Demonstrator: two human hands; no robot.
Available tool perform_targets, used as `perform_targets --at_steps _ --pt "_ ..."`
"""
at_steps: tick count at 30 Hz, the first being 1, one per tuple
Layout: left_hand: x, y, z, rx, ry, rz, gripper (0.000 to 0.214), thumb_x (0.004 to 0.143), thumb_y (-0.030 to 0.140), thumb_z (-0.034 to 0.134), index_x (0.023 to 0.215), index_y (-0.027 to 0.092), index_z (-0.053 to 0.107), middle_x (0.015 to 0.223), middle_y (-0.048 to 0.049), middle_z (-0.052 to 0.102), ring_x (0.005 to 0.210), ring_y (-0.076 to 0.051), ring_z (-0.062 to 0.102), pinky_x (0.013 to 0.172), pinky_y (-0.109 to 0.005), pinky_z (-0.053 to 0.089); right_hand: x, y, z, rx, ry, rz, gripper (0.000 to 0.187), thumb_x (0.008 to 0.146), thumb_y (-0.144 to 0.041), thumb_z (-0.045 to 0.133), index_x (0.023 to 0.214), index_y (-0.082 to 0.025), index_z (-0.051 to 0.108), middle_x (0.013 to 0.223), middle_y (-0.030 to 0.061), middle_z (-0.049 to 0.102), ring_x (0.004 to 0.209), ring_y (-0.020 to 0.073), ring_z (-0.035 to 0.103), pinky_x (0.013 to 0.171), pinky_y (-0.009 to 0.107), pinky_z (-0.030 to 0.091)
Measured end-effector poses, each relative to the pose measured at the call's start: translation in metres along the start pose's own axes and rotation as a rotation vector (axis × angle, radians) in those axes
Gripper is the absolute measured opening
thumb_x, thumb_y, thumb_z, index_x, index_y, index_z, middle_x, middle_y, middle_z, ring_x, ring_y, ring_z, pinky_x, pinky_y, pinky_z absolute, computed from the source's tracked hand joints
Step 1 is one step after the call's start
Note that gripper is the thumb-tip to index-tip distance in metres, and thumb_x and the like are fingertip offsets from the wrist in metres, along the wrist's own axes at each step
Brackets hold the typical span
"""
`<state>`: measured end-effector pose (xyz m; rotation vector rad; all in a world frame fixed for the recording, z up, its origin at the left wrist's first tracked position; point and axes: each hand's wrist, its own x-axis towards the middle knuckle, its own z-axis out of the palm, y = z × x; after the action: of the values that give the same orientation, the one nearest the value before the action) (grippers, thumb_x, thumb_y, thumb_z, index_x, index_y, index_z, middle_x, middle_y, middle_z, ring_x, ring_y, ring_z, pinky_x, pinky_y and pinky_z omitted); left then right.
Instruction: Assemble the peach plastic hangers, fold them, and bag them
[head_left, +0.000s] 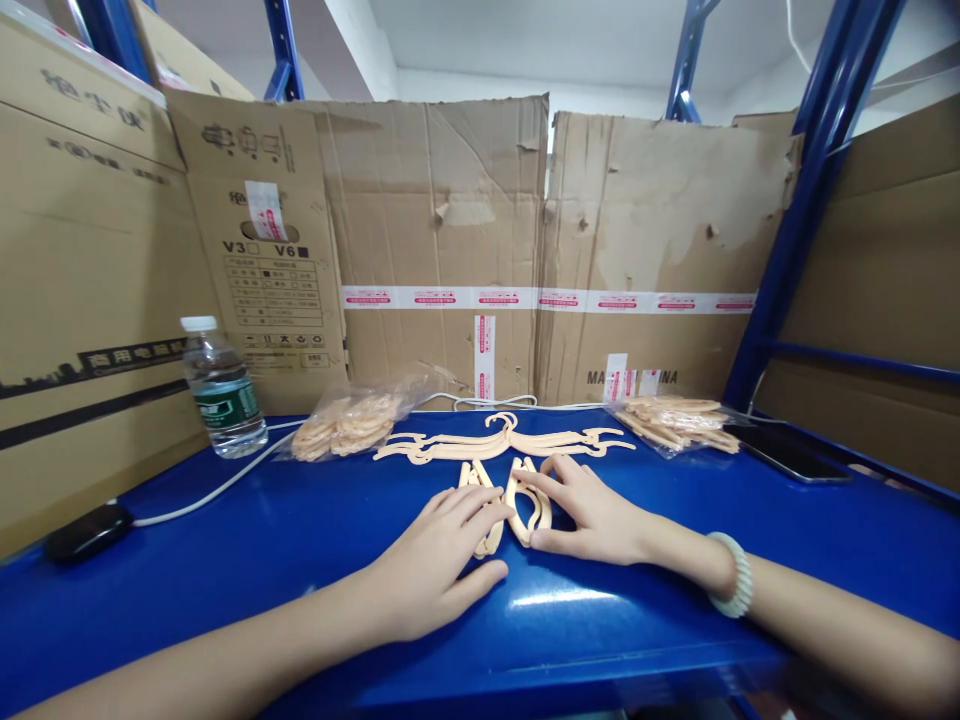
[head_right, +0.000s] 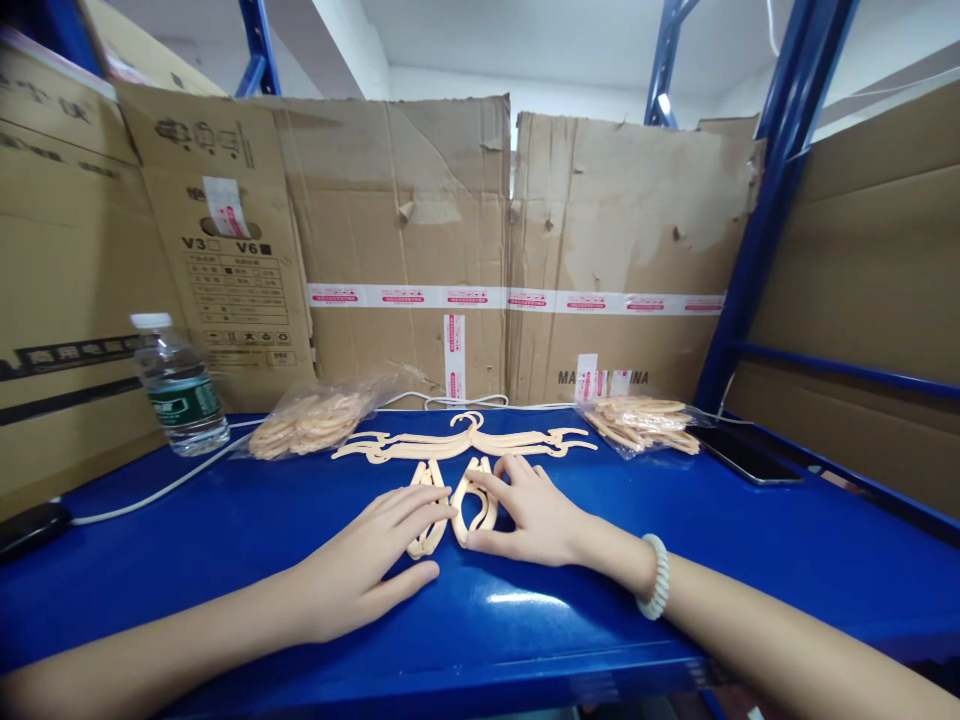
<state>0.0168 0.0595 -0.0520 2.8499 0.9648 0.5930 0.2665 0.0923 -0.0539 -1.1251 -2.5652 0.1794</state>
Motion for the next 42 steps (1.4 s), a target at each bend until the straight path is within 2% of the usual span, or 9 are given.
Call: perform_targets --at_steps 6,17,20,22,26,28,32,37,42 --pt "0.000 0.003 -0.005 -0.030 -0.008 0.027 0.043 0.090 0.030 0.052 0.133 0.026 0.047 0.136 -0.0095 0.049 0.127 -0.029 0.043 0.105 -0.049 0.036 -0.002 -0.003 -0.002 0.016 -0.014 -0.042 0.070 0.083 -0.064 0.050 0.142 -0.026 0.039 0.121 0.0128 0.046 0.115 0.0299 0.043 0.098 0.052 0.035" --pt "0.000 0.000 -0.011 -0.105 -0.050 0.071 0.042 0.088 0.024 0.053 0.130 0.027 0.050 0.134 -0.0073 0.051 0.128 -0.026 0.042 0.106 -0.044 0.037 -0.005 -0.003 -0.002 0.013 -0.041 -0.084 0.067 0.087 -0.060 0.047 0.143 -0.024 0.036 0.129 0.0144 0.045 0.121 0.0299 0.040 0.101 0.051 0.034" --pt "0.000 -0.002 -0.012 -0.102 -0.049 0.062 0.043 0.088 0.025 0.054 0.130 0.026 0.049 0.135 -0.0078 0.051 0.129 -0.026 0.041 0.107 -0.044 0.035 -0.004 -0.004 -0.003 -0.004 -0.003 -0.105 0.067 0.087 -0.059 0.050 0.141 -0.023 0.038 0.127 0.0146 0.048 0.118 0.0299 0.043 0.099 0.050 0.036" --pt "0.003 -0.007 -0.014 -0.107 -0.003 0.053 0.040 0.089 0.027 0.053 0.128 0.025 0.051 0.133 -0.0083 0.053 0.127 -0.025 0.043 0.107 -0.044 0.035 -0.003 -0.001 -0.006 0.011 0.057 -0.113 0.059 0.090 -0.054 0.047 0.140 -0.022 0.040 0.127 0.0142 0.049 0.118 0.0283 0.045 0.100 0.048 0.037" --pt "0.009 -0.032 -0.021 -0.134 0.152 -0.030 0.027 0.091 0.027 0.048 0.116 0.021 0.058 0.119 -0.0074 0.062 0.114 -0.023 0.054 0.100 -0.040 0.041 -0.003 0.023 -0.019 0.018 0.181 -0.077 0.044 0.096 -0.040 0.042 0.136 -0.020 0.044 0.130 0.0132 0.050 0.118 0.0258 0.046 0.102 0.046 0.037" --pt "0.012 -0.049 -0.023 -0.129 0.200 -0.091 0.024 0.090 0.026 0.048 0.110 0.020 0.060 0.115 -0.0068 0.064 0.108 -0.023 0.058 0.097 -0.040 0.043 -0.005 0.042 -0.027 -0.017 0.194 -0.044 0.039 0.095 -0.035 0.042 0.130 -0.019 0.050 0.120 0.0128 0.056 0.111 0.0260 0.051 0.097 0.047 0.041" --pt "0.013 -0.074 -0.022 -0.118 0.175 -0.141 0.028 0.086 0.024 0.049 0.112 0.020 0.058 0.121 -0.0072 0.062 0.110 -0.024 0.057 0.096 -0.040 0.044 -0.007 0.077 -0.038 -0.084 0.192 -0.010 0.030 0.094 -0.030 0.043 0.114 -0.018 0.063 0.103 0.0115 0.063 0.097 0.0252 0.057 0.086 0.043 0.047" --pt "0.012 -0.081 -0.014 -0.094 0.137 -0.150 0.032 0.086 0.023 0.047 0.116 0.018 0.056 0.125 -0.0095 0.059 0.117 -0.024 0.054 0.103 -0.043 0.039 -0.004 0.092 -0.033 -0.110 0.168 0.016 0.028 0.090 -0.025 0.046 0.111 -0.020 0.064 0.104 0.0103 0.062 0.098 0.0243 0.058 0.089 0.040 0.048" --pt "0.010 -0.083 -0.006 -0.039 0.182 -0.167 0.032 0.087 0.020 0.042 0.117 0.017 0.056 0.125 -0.0104 0.059 0.118 -0.025 0.053 0.104 -0.045 0.039 -0.004 0.093 -0.024 -0.107 0.191 0.051 0.032 0.088 -0.023 0.047 0.117 -0.018 0.058 0.112 0.0122 0.059 0.106 0.0254 0.056 0.095 0.041 0.046"
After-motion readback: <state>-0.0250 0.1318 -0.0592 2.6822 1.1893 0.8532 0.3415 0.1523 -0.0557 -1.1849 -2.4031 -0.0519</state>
